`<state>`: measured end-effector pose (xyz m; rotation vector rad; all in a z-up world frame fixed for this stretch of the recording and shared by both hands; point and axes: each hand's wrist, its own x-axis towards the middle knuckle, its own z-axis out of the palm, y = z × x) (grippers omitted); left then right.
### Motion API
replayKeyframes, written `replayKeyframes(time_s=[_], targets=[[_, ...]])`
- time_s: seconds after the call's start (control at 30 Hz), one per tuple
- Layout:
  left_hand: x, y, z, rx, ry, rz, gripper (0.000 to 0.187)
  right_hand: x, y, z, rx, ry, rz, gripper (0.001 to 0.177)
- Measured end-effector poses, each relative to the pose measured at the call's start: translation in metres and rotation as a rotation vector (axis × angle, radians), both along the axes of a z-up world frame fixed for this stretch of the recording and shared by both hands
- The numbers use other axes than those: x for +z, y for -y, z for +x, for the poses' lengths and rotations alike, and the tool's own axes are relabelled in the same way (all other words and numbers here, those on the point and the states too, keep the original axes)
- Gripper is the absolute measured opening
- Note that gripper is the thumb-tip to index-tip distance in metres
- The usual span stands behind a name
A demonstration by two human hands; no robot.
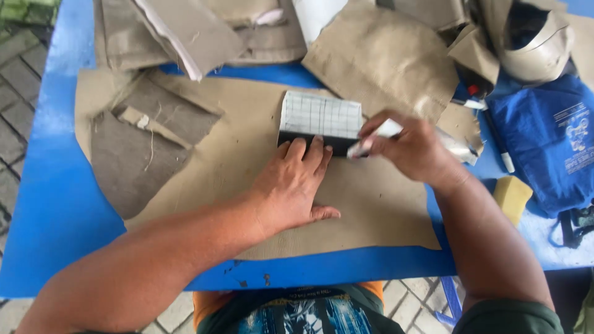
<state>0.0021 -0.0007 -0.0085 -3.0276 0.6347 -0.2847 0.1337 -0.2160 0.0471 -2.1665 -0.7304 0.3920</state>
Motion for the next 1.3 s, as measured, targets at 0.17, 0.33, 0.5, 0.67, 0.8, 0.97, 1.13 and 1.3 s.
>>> replayKeyframes(time_s=[0.17, 0.33, 0.5, 0.67, 0.8, 0.97, 1.13, 1.3], targets=[[0.007, -0.001, 0.004, -0.015, -0.008, -0.014, 0.117, -0.011, -0.032, 0.001, -0.015, 0.054, 0.152, 0.03], [0.005, -0.002, 0.005, 0.0, -0.013, -0.017, 0.12, -0.019, -0.089, 0.008, 0.053, 0.022, 0.336, 0.029], [0.003, -0.003, 0.006, -0.03, -0.05, 0.0, 0.115, -0.013, -0.111, -0.002, 0.198, 0.133, 0.275, 0.021], [0.008, -0.004, 0.006, -0.033, -0.052, 0.001, 0.114, -0.002, -0.095, 0.001, 0.225, 0.195, 0.173, 0.017], [0.009, -0.004, 0.004, -0.036, -0.043, 0.015, 0.114, 0.002, -0.05, 0.007, 0.134, 0.154, 0.067, 0.015], [0.01, -0.01, 0.011, -0.059, -0.031, -0.025, 0.102, -0.009, -0.005, 0.021, 0.016, 0.075, 0.005, 0.012], [0.022, -0.013, 0.018, -0.074, -0.103, -0.057, 0.074, -0.003, -0.003, 0.021, 0.101, 0.246, 0.13, 0.012], [-0.001, -0.028, 0.035, -0.092, 0.145, -0.269, 0.021, 0.02, -0.032, -0.005, 0.362, 0.424, -0.091, 0.036]])
